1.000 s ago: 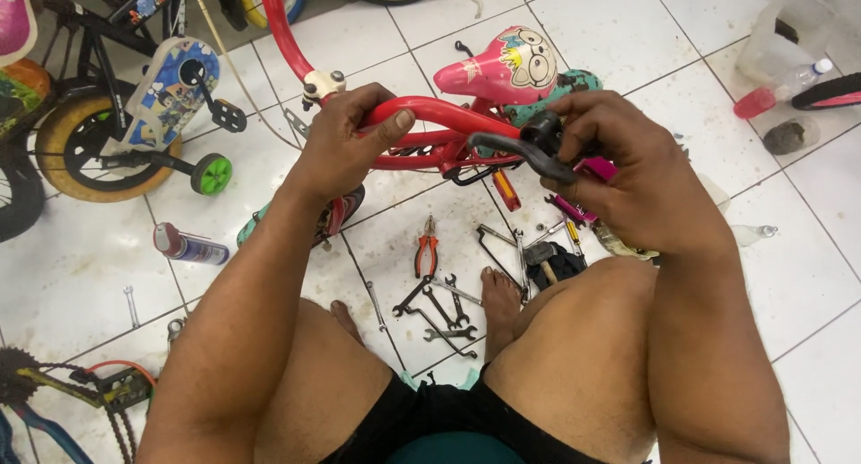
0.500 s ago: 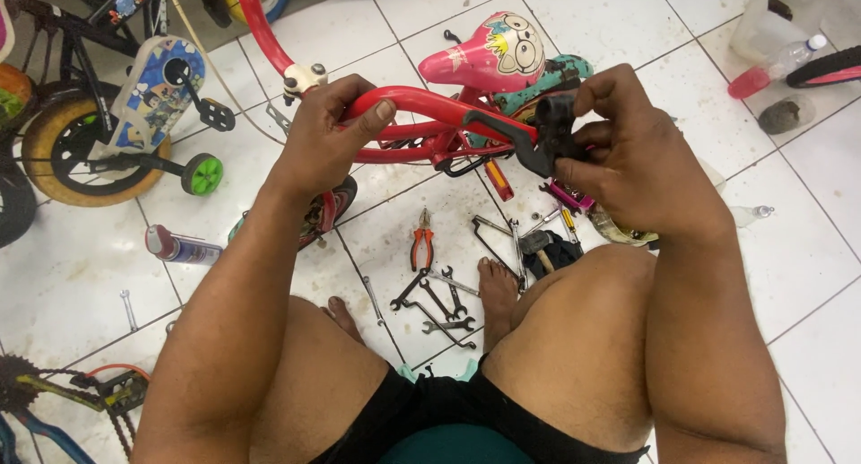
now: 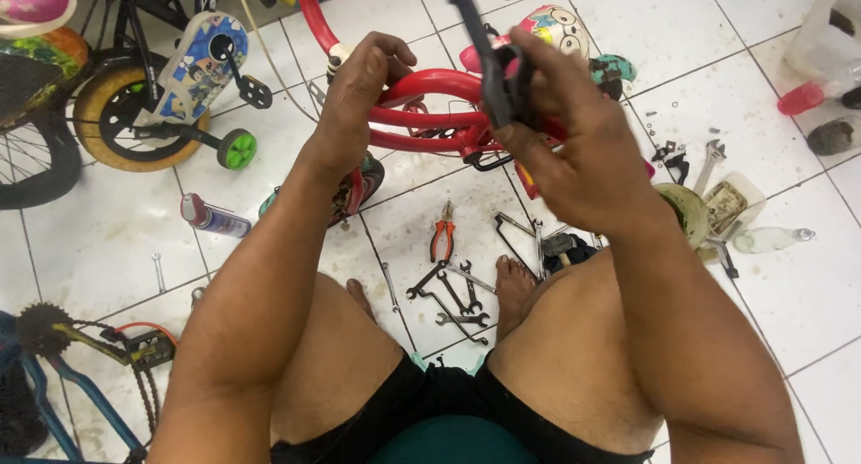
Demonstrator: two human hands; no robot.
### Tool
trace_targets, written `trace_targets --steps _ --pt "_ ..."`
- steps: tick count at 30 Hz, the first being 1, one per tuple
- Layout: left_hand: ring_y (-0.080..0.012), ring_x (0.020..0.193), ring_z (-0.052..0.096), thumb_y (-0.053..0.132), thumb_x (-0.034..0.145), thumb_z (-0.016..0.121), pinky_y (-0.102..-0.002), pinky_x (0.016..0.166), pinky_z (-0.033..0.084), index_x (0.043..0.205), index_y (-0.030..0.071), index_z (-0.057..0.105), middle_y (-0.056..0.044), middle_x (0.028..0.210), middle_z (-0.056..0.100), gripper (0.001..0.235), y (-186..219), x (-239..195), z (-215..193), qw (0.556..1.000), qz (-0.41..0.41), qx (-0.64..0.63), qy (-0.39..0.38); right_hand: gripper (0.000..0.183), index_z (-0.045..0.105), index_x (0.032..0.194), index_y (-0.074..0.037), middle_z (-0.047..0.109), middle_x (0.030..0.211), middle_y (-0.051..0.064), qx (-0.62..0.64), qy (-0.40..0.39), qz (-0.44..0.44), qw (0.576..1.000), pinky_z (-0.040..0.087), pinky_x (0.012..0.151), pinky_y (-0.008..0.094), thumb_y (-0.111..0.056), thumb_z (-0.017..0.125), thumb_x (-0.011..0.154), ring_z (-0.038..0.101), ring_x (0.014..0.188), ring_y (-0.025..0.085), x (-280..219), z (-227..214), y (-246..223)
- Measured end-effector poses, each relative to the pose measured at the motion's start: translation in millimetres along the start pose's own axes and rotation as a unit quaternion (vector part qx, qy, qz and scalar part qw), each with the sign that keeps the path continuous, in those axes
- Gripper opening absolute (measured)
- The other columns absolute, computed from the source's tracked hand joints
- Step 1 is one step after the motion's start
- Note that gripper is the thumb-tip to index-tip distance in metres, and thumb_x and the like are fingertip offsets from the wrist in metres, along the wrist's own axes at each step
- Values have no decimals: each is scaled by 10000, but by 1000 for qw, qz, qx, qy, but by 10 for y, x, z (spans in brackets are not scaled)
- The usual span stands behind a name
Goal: The person sits on the floor and works on the handlebars of a red children's bicycle. They remove a black brake lever, inspect it, and then reattach it to the handlebar, securing it with a bolt.
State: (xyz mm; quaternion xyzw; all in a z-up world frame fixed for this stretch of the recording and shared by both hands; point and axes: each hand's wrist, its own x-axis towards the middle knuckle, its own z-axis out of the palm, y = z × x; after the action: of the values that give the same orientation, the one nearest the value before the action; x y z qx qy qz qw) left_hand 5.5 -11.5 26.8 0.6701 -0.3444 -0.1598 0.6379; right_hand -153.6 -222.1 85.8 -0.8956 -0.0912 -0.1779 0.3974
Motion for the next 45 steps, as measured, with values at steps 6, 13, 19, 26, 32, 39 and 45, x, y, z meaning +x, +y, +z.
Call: trace_targets --steps 6,13,19,26,32,39,45 --pt "-236 1088 706 716 992 335 -389 1072 554 1198 159 507 -33 1080 635 618 8 -23 -42 999 27 -18 -4 438 464 1504 -31 644 1174 132 -99 -27 -62 993 246 1039 576 -301 463 1159 539 1200 357 156 191 67" --pt "-222 999 675 784 934 248 -337 916 541 1195 152 524 -102 1089 684 737 104 -103 -112 997 1 -62 -45 231 491 1368 -50 741 1046 126 -98 49 -16 994 447 630 484 -201 435 1203 673 780 414 200 126 55" --pt "-129 817 700 112 1085 559 -288 829 635 1007 143 582 -17 891 687 88 83 -167 -540 997 -41 23 55 228 425 1327 -7 687 1024 128 -75 80 -24 994 347 541 444 -201 392 1212 540 651 291 232 219 189" --pt "-212 957 649 371 1021 570 -391 846 501 1138 128 712 -53 1099 728 304 -23 -213 -212 823 -359 387 -208 239 462 1348 -23 737 1116 155 -65 66 -9 996 390 571 445 -203 390 1209 619 729 319 199 200 127" --pt "-364 1327 514 522 971 641 -512 967 530 1519 8 322 -200 1561 395 816 -937 -249 171 732 -317 548 -253 267 476 1375 -22 724 1228 148 -72 71 6 995 437 638 461 -228 392 1228 657 827 325 171 182 116" --pt "-314 987 649 449 1011 580 -427 749 541 1291 44 382 -122 1134 662 531 -1082 -125 144 769 -367 461 -247 234 468 1359 -21 715 1244 150 -53 73 11 996 401 602 442 -198 404 1220 583 775 280 157 173 146" --pt "-235 810 625 397 1043 550 -392 695 472 905 113 680 -51 892 705 341 -248 -123 74 777 -333 458 -274 286 465 1333 -34 697 1116 125 -42 64 36 996 388 503 377 -269 373 1199 540 646 211 177 132 200"
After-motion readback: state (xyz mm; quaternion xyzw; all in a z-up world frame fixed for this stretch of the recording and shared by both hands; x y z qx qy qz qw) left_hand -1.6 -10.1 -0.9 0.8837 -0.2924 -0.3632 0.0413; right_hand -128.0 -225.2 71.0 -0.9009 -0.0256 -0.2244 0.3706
